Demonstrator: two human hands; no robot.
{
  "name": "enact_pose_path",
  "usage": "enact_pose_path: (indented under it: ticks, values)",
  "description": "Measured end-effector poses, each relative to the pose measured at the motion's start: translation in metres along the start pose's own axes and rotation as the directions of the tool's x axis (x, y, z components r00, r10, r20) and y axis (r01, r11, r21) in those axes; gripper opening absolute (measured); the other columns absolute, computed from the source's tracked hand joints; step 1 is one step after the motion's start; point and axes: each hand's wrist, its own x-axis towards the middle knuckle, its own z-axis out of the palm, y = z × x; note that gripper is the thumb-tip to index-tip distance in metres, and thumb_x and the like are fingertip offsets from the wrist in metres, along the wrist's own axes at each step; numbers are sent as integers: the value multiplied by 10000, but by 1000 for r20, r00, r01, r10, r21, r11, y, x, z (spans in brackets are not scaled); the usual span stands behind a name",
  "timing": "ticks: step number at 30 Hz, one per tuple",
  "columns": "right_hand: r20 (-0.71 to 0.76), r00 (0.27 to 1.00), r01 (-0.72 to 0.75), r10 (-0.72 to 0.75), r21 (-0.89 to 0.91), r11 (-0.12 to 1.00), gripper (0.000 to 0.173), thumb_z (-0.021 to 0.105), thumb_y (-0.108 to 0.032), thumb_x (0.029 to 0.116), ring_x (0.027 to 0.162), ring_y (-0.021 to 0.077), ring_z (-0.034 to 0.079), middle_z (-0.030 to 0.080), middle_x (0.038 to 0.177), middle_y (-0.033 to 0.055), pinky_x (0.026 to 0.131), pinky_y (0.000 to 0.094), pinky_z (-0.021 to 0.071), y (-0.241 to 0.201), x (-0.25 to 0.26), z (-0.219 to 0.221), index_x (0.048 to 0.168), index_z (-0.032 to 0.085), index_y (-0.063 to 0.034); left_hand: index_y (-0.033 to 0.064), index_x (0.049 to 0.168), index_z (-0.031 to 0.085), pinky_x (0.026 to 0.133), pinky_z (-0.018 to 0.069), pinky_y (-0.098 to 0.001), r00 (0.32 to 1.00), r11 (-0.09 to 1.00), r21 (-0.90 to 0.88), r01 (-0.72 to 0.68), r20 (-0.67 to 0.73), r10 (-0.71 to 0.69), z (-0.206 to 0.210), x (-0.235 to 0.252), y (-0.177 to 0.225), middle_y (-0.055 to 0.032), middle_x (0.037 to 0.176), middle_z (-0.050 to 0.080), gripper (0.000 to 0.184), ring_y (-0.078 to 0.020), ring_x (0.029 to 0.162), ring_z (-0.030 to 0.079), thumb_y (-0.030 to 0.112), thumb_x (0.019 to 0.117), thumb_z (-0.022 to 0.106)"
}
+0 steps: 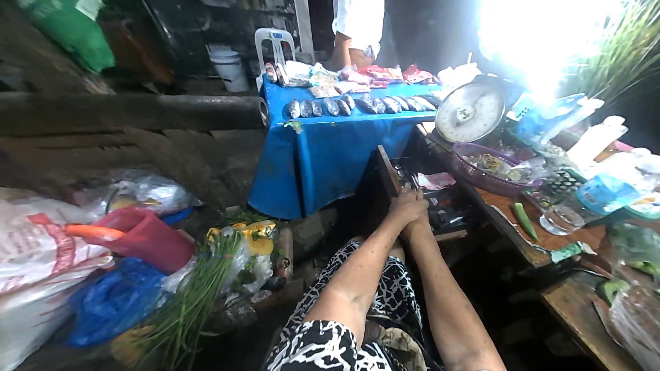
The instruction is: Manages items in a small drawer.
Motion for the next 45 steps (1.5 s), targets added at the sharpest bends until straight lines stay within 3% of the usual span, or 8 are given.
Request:
enact_pose_path:
  ticks: [13, 14, 15, 17, 22, 25, 34, 45]
  values:
    - [109, 994, 60, -24, -340, 939, 562, 451, -352, 1074, 1523, 351, 307, 381, 1615, 196, 1265, 538, 135, -2, 19, 3, 1546, 429, -48, 108, 1469, 559, 1186, 310, -605, 994, 988, 110, -107, -15, 109, 2, 0, -1, -112, 1593, 443, 518, -303, 1498, 369, 394, 1126, 296]
    - [-56, 991, 94, -120, -344, 934, 552, 429, -377, 1073, 1482, 378, 371, 452, 1558, 220, 1250, 558, 178, 13, 30, 27, 1507, 486, -40, 111, 1477, 552, 1178, 318, -608, 994, 986, 124, -108, -14, 111, 3, 1, -2, -111, 1589, 450, 513, -304, 1497, 371, 386, 1126, 298]
    - [-448, 829, 195, -335, -329, 924, 518, 496, -388, 990, 1280, 434, 572, 651, 1306, 266, 1163, 610, 319, 40, 55, 71, 1287, 684, -8, 113, 1471, 558, 1170, 330, -612, 994, 985, 133, -109, -16, 112, 4, 1, -2, -108, 1584, 457, 511, -304, 1494, 377, 387, 1125, 300]
    - [-98, 980, 131, -175, -350, 928, 560, 482, -394, 1047, 1452, 416, 400, 485, 1520, 233, 1201, 645, 238, 24, 51, 45, 1505, 493, -72, 114, 1444, 584, 1158, 358, -599, 994, 987, 121, -103, -22, 106, 4, 2, -3, -106, 1580, 458, 504, -305, 1472, 406, 394, 1120, 318]
    - [152, 988, 5, 36, -262, 965, 573, 524, -411, 1040, 1490, 342, 375, 454, 1575, 168, 1244, 557, 202, -12, 10, -7, 1501, 505, -72, 111, 1470, 555, 1145, 366, -604, 991, 979, 163, -125, -26, 131, 5, 1, -3, -107, 1561, 482, 463, -314, 1469, 410, 348, 1116, 372]
    - [-50, 988, 128, -147, -276, 953, 514, 578, -334, 1006, 1424, 427, 431, 525, 1475, 246, 1203, 632, 245, 16, 31, 31, 1426, 575, -37, 104, 1521, 488, 1132, 377, -616, 985, 949, 268, -168, -3, 175, 5, 1, -3, -123, 1551, 489, 462, -335, 1480, 389, 305, 1112, 409]
    - [-7, 987, 146, -159, -358, 922, 565, 619, -324, 975, 1431, 437, 414, 498, 1488, 268, 1189, 654, 254, 21, 42, 36, 1451, 539, -30, 123, 1489, 535, 1164, 350, -599, 989, 970, 198, -142, -20, 149, 5, -1, -5, -89, 1565, 486, 464, -305, 1497, 373, 355, 1111, 400]
    - [-1, 996, 89, -93, -279, 956, 586, 638, -339, 963, 1432, 432, 409, 493, 1488, 275, 1169, 615, 310, 21, 42, 40, 1429, 546, 5, 129, 1220, 714, 1053, 453, -617, 1000, 999, 47, 8, -26, -7, 1, -2, 3, -88, 1577, 448, 397, -336, 1371, 504, 428, 1018, 548]
